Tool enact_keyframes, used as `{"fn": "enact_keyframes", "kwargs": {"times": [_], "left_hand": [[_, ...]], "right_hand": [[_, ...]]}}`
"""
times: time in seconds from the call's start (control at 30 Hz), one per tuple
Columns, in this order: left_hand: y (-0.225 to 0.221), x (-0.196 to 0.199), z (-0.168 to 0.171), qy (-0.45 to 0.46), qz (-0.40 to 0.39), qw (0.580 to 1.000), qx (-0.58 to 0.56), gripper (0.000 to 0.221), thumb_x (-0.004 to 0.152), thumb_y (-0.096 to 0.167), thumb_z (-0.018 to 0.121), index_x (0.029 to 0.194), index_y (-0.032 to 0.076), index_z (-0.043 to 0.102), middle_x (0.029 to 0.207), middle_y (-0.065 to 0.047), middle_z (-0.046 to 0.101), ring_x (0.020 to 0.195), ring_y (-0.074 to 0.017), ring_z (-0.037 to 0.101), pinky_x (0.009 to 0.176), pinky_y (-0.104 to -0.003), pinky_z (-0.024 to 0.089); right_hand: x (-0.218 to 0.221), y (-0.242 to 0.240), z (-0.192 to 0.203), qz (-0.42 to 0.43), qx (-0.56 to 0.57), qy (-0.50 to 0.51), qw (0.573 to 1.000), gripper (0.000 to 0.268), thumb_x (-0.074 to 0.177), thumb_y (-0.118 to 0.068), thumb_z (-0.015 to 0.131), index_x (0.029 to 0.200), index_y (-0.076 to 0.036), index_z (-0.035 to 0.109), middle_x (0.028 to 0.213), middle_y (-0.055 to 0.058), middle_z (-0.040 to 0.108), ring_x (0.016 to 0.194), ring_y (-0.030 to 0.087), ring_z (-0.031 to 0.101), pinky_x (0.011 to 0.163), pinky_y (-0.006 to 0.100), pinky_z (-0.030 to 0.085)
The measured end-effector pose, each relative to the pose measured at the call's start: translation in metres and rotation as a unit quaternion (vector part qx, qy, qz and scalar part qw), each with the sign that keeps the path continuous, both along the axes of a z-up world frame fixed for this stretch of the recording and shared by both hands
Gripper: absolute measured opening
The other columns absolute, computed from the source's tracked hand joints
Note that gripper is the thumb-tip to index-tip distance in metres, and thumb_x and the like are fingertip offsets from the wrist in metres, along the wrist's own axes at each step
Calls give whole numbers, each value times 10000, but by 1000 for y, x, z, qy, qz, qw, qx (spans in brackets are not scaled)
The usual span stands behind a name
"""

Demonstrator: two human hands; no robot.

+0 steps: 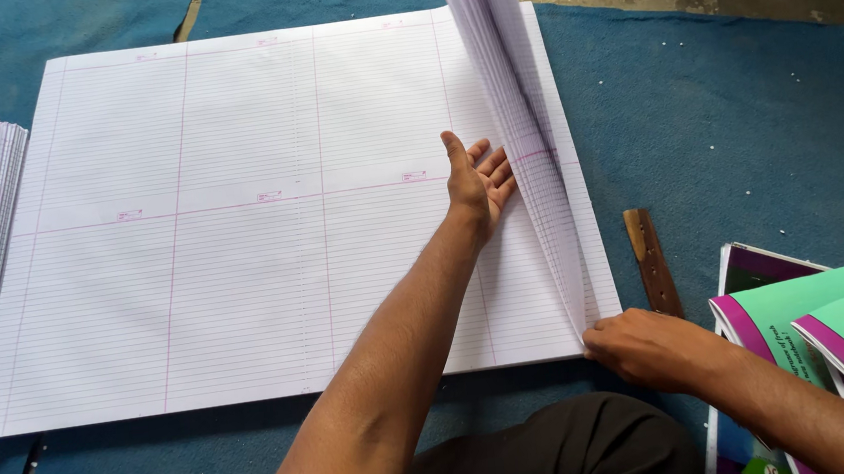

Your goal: The person sits on the floor and folds a large sheet of lined paper in half. They use a small wooden tool to press and flatten the fold. The person repeats this folding and pressing process on multiple sheets of paper.

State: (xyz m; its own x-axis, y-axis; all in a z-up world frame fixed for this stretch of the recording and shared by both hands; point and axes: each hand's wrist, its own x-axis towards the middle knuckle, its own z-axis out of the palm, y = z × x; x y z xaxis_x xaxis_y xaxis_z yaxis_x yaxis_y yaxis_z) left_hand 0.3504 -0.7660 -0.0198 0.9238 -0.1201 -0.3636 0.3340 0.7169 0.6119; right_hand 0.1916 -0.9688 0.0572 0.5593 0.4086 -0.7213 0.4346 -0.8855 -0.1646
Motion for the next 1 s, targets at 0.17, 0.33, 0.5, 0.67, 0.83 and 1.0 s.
{"fn": "enact_keyframes", "kwargs": {"times": [0.17,0.33,0.5,0.67,0.83,1.0], "left_hand": [[-4,8,-8,-37,-1,999,39,892,971,638,222,1555,-34,162,1541,-340,337,1432,-417,414,1157,-495,432],[-7,5,-10,-85,-6,991,104,874,925,527,562,1511,-59,284,1483,-338,431,1394,-403,474,1134,-502,454],[-6,2,-7,-90,-11,983,161,991,769,440,802,1507,-17,323,1486,-291,446,1404,-374,453,1134,-520,433],[-8,3,-10,-83,-14,983,164,995,750,413,825,1514,14,328,1491,-272,454,1407,-362,450,1140,-517,425],[-8,2,-9,-78,-12,982,171,921,790,381,794,1517,30,350,1489,-261,457,1397,-351,461,1141,-522,428],[-9,-3,1,-88,-3,978,188,859,851,292,742,1553,94,288,1499,-257,447,1347,-344,519,1068,-493,496]], "right_hand": [[2,-4,-6,1,5,4,1000,328,1035,-334,461,971,-77,656,955,103,731,897,252,738,824,408,591],[2,-5,-12,18,-10,-3,1000,325,1035,-346,460,1009,-86,653,976,102,725,912,250,736,827,408,592],[2,-5,-14,15,-17,-2,1000,354,1041,-364,456,1015,-78,663,981,105,727,900,245,744,825,404,597],[1,-5,-16,25,-21,-6,999,342,1041,-354,451,1034,-81,656,990,112,726,916,248,739,845,402,599],[2,-4,-17,21,-41,3,999,349,1044,-365,440,1058,-86,650,1017,100,720,935,232,743,854,391,606],[2,-3,-15,29,-35,-3,999,353,1045,-366,445,1055,-83,656,1023,101,726,947,237,735,863,398,596]]}}
